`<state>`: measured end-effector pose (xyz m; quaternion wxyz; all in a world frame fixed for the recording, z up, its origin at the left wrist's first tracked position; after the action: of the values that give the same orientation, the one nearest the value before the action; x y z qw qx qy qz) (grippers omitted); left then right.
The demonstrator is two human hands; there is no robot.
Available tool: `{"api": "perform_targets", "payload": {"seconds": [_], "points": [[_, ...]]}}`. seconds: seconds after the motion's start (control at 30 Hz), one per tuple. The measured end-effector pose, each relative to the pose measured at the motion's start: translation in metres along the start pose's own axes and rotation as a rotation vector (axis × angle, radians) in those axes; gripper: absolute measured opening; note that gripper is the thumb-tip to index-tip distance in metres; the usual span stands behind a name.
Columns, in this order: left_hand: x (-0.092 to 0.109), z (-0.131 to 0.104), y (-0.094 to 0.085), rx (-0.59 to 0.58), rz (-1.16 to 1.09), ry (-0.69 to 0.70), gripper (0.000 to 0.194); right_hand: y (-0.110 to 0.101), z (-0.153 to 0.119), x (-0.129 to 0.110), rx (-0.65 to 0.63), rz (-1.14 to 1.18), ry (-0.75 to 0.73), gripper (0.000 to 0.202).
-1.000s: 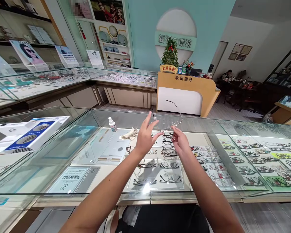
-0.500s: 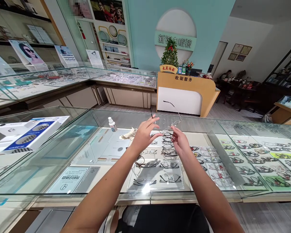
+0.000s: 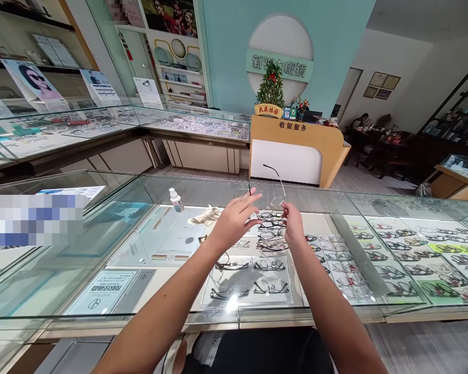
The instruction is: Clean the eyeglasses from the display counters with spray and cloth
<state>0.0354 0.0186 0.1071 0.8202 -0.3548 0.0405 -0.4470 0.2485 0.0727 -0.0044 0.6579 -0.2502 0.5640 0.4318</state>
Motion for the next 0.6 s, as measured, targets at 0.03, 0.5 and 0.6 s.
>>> {"api": "perform_targets", "payload": {"seconds": [0.03, 0.5, 0.6], "points": [[0.001, 0.0, 0.0, -0.006, -0.008, -0.001, 0.01, -0.009, 0.006, -0.001, 0.054, -0.001, -0.013, 0.028], [-0.025, 0.005, 0.009, -0.254, -0.456, -0.382, 0.026, -0.008, 0.042, -0.025, -0.332, 0.243, -0.131, 0.048], [-0.056, 0.001, 0.016, -0.305, -0.653, -0.63, 0.032, -0.01, 0.039, -0.04, -0.361, 0.231, -0.217, 0.04]]}}
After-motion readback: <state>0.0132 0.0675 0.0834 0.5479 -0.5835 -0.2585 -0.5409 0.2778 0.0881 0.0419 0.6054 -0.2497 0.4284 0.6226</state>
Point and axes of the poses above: each hand's wrist, its own z-axis towards the middle knuckle, its own y-axis out of the palm, x = y × z, the point moved 10 cm from there along z, towards the middle knuckle, and after that the axes turned 14 degrees about -y, right-handed, at the moved point
